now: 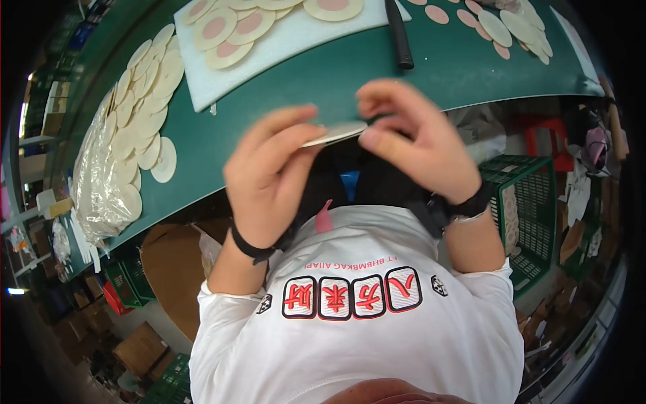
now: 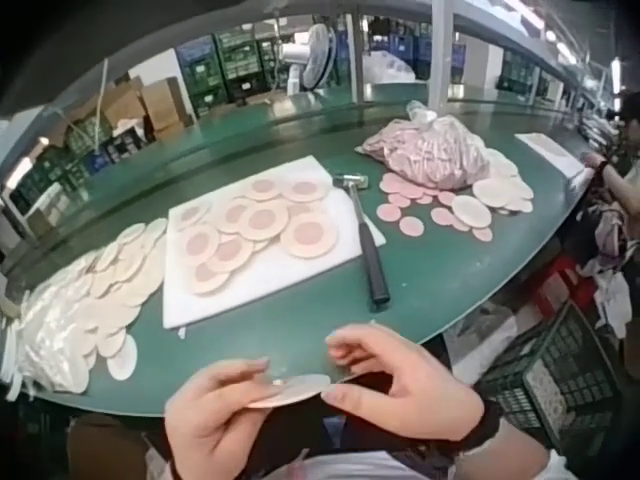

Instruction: The person places a small pink disc onto a larger white disc, strikes the center with a hammer, and then stacks the assembly onto a white board.

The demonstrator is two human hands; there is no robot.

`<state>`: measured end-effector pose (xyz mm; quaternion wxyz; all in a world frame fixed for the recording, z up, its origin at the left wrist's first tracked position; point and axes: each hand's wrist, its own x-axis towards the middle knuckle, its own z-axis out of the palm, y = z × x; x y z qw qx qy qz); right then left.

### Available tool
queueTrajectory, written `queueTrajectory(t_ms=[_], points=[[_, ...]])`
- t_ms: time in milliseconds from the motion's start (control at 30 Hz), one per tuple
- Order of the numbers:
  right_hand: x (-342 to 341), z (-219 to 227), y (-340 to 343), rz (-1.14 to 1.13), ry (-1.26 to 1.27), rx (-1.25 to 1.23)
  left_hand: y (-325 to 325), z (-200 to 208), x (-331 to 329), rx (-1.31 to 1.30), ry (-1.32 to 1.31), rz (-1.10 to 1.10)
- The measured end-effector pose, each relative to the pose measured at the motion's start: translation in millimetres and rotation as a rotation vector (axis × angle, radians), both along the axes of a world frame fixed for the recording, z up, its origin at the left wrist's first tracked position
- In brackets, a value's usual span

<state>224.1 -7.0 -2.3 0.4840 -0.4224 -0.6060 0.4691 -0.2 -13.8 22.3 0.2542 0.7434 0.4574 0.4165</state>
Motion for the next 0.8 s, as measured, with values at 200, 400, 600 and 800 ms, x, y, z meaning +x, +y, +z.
queueTrajectory(t_ms=[200,400,600,800], points=[[50.3,20.2,81.8,-0.414,-0.911,0.163,20.0,-13.5,-11.1,0.322,0.497,0.024],[67.2,6.3,139.1,-0.171,-0.975,-0.113,10.6,-30.5,-9.7,0.398,0.611,-0.012],[81.5,11.8,115.7,-0.141,-0.184,-0.29,2.1,-48.5,-17.1,0.339,0.651,-0.041],[35.8,5.6,-12.8,-0.118,0.266,-0.26,-9.1,-43.0,-12.6,0.218,0.613,-0.011]])
